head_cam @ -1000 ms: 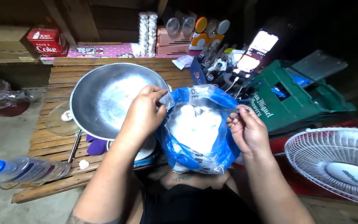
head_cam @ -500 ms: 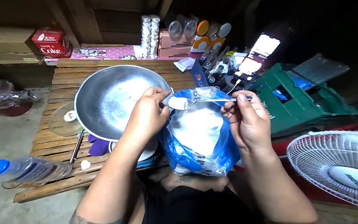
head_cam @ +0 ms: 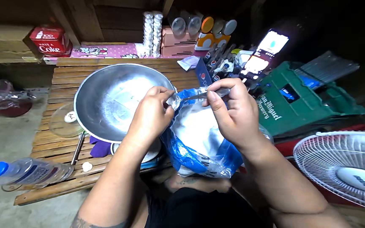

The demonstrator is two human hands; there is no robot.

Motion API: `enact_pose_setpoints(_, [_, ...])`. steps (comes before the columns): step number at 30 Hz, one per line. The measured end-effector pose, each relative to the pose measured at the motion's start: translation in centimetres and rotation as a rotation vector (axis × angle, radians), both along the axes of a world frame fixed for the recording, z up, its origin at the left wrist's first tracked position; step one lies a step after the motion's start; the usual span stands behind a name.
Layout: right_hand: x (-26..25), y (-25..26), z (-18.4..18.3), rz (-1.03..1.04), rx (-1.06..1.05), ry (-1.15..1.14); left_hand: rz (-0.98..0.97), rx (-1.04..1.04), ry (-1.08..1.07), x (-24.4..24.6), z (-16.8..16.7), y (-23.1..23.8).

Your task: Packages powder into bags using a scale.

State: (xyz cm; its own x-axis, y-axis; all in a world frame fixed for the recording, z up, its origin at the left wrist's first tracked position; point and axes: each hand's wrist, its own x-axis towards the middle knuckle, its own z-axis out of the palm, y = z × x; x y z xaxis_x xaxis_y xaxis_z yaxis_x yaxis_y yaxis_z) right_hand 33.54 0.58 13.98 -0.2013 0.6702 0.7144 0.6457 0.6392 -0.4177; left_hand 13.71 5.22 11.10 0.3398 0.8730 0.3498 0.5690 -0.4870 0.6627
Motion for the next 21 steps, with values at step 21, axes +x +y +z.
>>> enact_pose_setpoints(21, [9.5, -2.9, -6.8, -0.184, -0.258, 0.577, 0.022, -0.027, 0.011, -0.2, 0.0, 0.4])
